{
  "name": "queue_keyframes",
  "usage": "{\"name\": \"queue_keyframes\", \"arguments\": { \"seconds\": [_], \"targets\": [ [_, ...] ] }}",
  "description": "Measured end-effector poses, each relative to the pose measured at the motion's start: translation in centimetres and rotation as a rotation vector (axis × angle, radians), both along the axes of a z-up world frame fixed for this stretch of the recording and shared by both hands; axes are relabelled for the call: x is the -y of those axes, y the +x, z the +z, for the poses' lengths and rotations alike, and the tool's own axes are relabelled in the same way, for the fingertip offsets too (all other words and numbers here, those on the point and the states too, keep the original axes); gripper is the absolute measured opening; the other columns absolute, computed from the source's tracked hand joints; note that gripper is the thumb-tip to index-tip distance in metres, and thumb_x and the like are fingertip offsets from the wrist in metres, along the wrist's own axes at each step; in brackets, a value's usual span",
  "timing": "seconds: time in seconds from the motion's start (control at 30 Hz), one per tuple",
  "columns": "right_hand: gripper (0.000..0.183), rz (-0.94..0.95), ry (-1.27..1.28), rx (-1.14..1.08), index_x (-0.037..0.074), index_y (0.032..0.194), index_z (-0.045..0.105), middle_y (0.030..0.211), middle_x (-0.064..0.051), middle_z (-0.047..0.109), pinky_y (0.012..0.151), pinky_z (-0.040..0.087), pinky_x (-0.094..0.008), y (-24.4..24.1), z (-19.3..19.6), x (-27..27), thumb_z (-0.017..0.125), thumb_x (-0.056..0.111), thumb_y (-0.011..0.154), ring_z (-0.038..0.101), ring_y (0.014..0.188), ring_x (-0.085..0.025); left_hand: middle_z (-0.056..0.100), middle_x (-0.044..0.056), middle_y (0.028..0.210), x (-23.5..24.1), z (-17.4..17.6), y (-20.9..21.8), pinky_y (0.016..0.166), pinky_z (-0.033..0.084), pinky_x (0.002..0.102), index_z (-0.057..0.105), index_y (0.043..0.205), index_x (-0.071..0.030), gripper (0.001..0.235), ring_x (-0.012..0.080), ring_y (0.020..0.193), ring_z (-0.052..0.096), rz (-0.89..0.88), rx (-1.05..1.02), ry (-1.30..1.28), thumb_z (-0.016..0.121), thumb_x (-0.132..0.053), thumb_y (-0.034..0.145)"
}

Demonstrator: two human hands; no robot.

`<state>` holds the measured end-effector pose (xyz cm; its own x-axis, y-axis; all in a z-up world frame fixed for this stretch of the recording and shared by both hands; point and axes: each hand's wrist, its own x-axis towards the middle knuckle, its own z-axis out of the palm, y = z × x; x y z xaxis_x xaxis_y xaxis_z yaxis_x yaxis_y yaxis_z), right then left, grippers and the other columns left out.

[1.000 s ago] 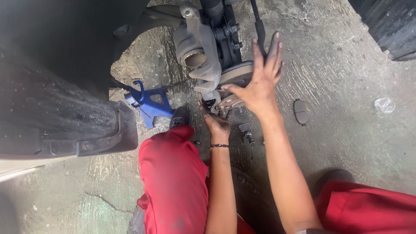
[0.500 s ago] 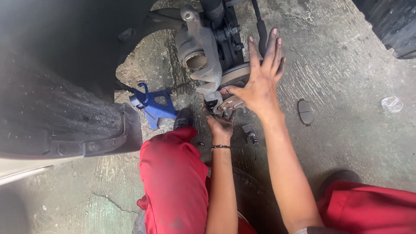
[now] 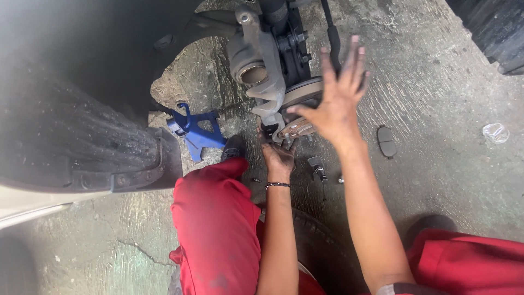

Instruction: The person is working on a car's brake assembly, specifically handling the brake caliper and rotor. They use their hands to manipulate the caliper, attempting to align or install it onto the rotor. Tools and a jack stand are visible on the ground nearby.

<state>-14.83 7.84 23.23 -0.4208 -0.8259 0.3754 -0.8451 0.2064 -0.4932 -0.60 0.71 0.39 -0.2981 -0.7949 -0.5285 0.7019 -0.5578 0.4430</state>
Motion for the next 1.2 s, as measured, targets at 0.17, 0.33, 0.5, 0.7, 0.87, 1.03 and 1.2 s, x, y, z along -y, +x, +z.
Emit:
{"name": "queue_keyframes", "arguments": {
  "seconds": [0.17, 0.33, 0.5, 0.7, 0.87, 1.03, 1.2],
  "targets": [
    [0.143, -0.085, -0.086, 0.097, 0.021, 0.17, 0.013, 0.168, -0.025, -0.017, 0.127, -0.001, -0.07, -1.7, 0.6, -0.7, 0.103, 0.052, 0.063, -0.013, 0.159, -0.042, 0.052, 0.001, 0.144, -0.3, 2.8, 0.0, 0.115, 0.032, 0.059, 0.046, 0.149, -0.029, 0.077, 0.0224, 0.126, 0.05, -0.021, 0.058, 0.002, 0.045, -0.075, 0.088],
    [0.137, 0.022, -0.105, -0.117, 0.024, 0.17, 0.018, 0.169, -0.023, -0.015, 0.126, -0.001, -0.072, 0.2, -0.7, 0.5, 0.1, 0.055, 0.065, -0.011, 0.158, -0.041, 0.046, 0.004, 0.151, -0.6, 2.9, 0.0, 0.116, 0.031, 0.056, 0.036, 0.157, -0.026, 0.084, 0.0243, 0.131, 0.049, -0.024, 0.058, -0.024, 0.044, -0.076, 0.091],
    [0.129, 0.075, -0.132, -0.107, 0.02, 0.17, 0.017, 0.171, -0.025, -0.012, 0.128, 0.001, -0.068, -2.4, -1.3, -0.4, 0.097, 0.051, 0.073, -0.007, 0.159, -0.041, 0.041, 0.009, 0.154, -0.7, 3.1, 0.3, 0.118, 0.032, 0.057, 0.033, 0.158, -0.025, 0.085, 0.0288, 0.133, 0.045, -0.008, 0.061, -0.003, 0.046, -0.073, 0.089],
    [0.114, 0.265, -0.117, -0.163, 0.013, 0.165, 0.023, 0.167, -0.021, 0.029, 0.124, 0.024, -0.057, -4.0, 0.9, -0.4, 0.09, 0.036, 0.076, 0.032, 0.149, -0.039, 0.038, 0.012, 0.163, -2.0, 7.0, -0.4, 0.123, 0.026, 0.052, 0.034, 0.158, -0.011, 0.088, 0.0298, 0.148, 0.037, 0.307, 0.589, -0.283, 0.057, -0.065, 0.092],
    [0.085, 0.426, 0.024, -0.354, 0.012, 0.161, 0.036, 0.135, -0.02, 0.058, 0.101, 0.046, -0.05, -4.0, 2.9, -1.0, 0.079, 0.029, 0.089, 0.058, 0.119, -0.037, 0.026, 0.026, 0.17, -4.7, 13.7, -1.6, 0.132, 0.017, 0.058, 0.018, 0.162, 0.003, 0.106, 0.0398, 0.159, 0.025, 0.435, 0.925, -0.94, 0.076, -0.053, 0.093],
    [0.081, 0.438, 0.101, -0.511, 0.009, 0.157, 0.04, 0.112, -0.02, 0.059, 0.087, 0.053, -0.048, -4.6, 3.3, -0.8, 0.076, 0.027, 0.087, 0.061, 0.103, -0.039, 0.03, 0.032, 0.161, -4.3, 16.3, -2.8, 0.121, 0.015, 0.062, 0.015, 0.159, 0.007, 0.125, 0.0437, 0.152, 0.028, 0.164, 1.307, -0.822, 0.087, -0.052, 0.076],
    [0.081, 0.515, 0.142, -0.537, 0.011, 0.158, 0.039, 0.115, -0.02, 0.06, 0.088, 0.056, -0.048, -5.3, 4.2, -0.4, 0.075, 0.02, 0.086, 0.063, 0.104, -0.039, 0.04, 0.029, 0.156, -3.8, 16.4, -2.9, 0.122, 0.022, 0.062, 0.027, 0.156, 0.004, 0.115, 0.0431, 0.148, 0.034, 0.207, 1.284, -0.807, 0.087, -0.049, 0.075]
  ]
}}
